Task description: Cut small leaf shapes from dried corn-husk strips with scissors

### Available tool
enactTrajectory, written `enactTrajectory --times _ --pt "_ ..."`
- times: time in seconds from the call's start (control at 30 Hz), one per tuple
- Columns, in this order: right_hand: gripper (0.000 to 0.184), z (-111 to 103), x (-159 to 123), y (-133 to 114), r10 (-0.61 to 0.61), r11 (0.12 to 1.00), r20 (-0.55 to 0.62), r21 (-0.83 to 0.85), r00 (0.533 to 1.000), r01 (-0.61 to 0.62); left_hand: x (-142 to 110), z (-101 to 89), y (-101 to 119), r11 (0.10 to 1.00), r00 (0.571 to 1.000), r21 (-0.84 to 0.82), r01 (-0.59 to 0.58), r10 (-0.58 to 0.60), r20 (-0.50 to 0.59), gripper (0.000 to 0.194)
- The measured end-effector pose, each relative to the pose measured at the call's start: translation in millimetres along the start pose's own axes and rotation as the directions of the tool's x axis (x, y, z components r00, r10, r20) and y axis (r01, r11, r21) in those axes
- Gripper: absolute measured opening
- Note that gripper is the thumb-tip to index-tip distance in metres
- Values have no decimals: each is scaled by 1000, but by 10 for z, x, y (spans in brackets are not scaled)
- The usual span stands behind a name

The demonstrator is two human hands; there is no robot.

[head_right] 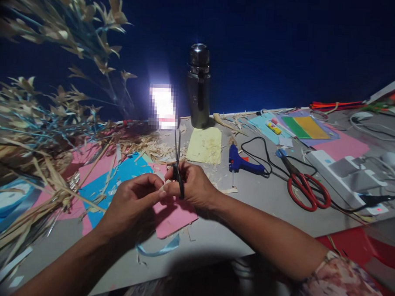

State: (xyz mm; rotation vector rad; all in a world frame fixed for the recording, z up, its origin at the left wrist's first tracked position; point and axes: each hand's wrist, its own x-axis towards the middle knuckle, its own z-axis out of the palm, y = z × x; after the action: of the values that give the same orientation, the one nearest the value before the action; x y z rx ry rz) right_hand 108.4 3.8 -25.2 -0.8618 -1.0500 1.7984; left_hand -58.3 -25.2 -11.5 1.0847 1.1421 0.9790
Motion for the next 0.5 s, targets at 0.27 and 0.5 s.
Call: enactTrajectory --times 0.27,0.5 --pt "28 -61 40 -102 151 932 204 296 967 -208 26 -113 -17 987 979 -158 9 24 201 23" --pt "33 -74 5 -77 79 994 142 68 987 -90 23 -83 -23 989 994 -140 50 -36 101 24"
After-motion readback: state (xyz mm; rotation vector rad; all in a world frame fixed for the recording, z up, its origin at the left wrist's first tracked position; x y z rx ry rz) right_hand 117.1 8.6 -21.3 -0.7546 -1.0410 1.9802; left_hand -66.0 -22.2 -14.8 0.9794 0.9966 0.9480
